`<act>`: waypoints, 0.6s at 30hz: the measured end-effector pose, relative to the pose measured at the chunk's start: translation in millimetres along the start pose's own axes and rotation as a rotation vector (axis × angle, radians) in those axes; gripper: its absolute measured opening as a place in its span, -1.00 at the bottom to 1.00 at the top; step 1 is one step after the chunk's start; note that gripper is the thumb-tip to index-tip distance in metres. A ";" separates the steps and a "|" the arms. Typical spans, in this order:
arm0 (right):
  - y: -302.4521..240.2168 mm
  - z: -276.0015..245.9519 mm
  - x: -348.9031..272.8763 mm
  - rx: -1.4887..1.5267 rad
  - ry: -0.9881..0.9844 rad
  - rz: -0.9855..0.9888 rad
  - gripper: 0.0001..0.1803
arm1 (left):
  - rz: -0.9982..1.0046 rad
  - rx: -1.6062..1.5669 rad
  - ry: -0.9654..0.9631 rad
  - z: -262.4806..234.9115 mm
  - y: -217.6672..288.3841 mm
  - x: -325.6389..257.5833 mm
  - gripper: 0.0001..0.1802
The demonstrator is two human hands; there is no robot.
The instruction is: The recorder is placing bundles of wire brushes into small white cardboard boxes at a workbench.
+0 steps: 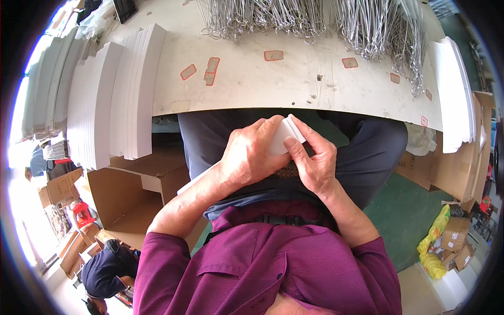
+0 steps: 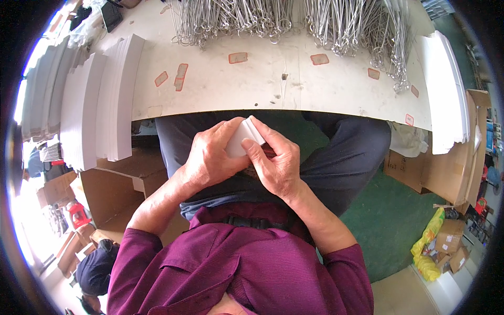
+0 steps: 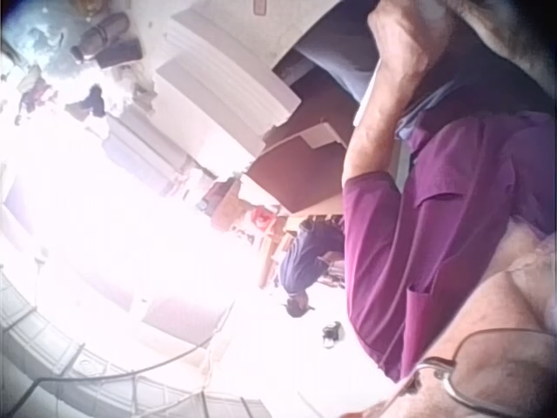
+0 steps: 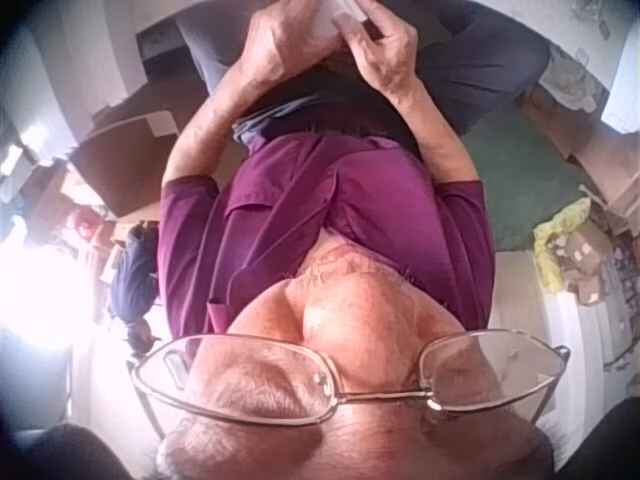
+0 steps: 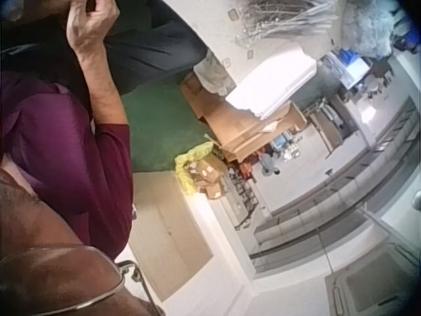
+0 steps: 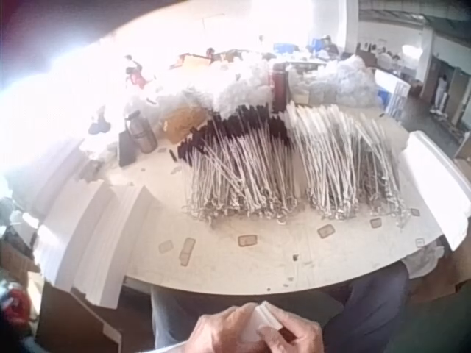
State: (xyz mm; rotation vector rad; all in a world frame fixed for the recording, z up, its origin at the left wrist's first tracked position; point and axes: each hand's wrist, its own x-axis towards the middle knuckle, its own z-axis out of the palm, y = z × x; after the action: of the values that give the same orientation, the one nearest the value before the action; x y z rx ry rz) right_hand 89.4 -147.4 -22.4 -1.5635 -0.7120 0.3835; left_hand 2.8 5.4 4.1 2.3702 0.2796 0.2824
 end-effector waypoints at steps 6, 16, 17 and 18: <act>-11.2 1.2 -4.3 -0.182 -0.040 -0.045 -0.50 | 0.008 -0.065 -0.033 -2.0 0.3 -2.4 -0.36; -6.1 5.0 -10.6 -0.059 -0.017 0.009 -0.53 | -0.033 0.001 -0.058 1.4 2.0 -3.9 -0.33; -8.2 2.1 -8.0 -0.059 -0.019 -0.005 -0.53 | -0.027 0.007 -0.046 -0.7 3.5 -0.8 -0.33; -11.4 -2.1 -4.2 0.004 0.011 0.092 -0.53 | 0.002 0.001 -0.049 -4.5 6.2 3.5 -0.31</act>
State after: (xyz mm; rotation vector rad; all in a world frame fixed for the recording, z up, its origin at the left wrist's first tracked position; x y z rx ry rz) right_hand 85.2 -151.8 -11.7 -1.5972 -0.6321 0.4441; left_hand 5.6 4.9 12.1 2.3750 0.2550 0.2252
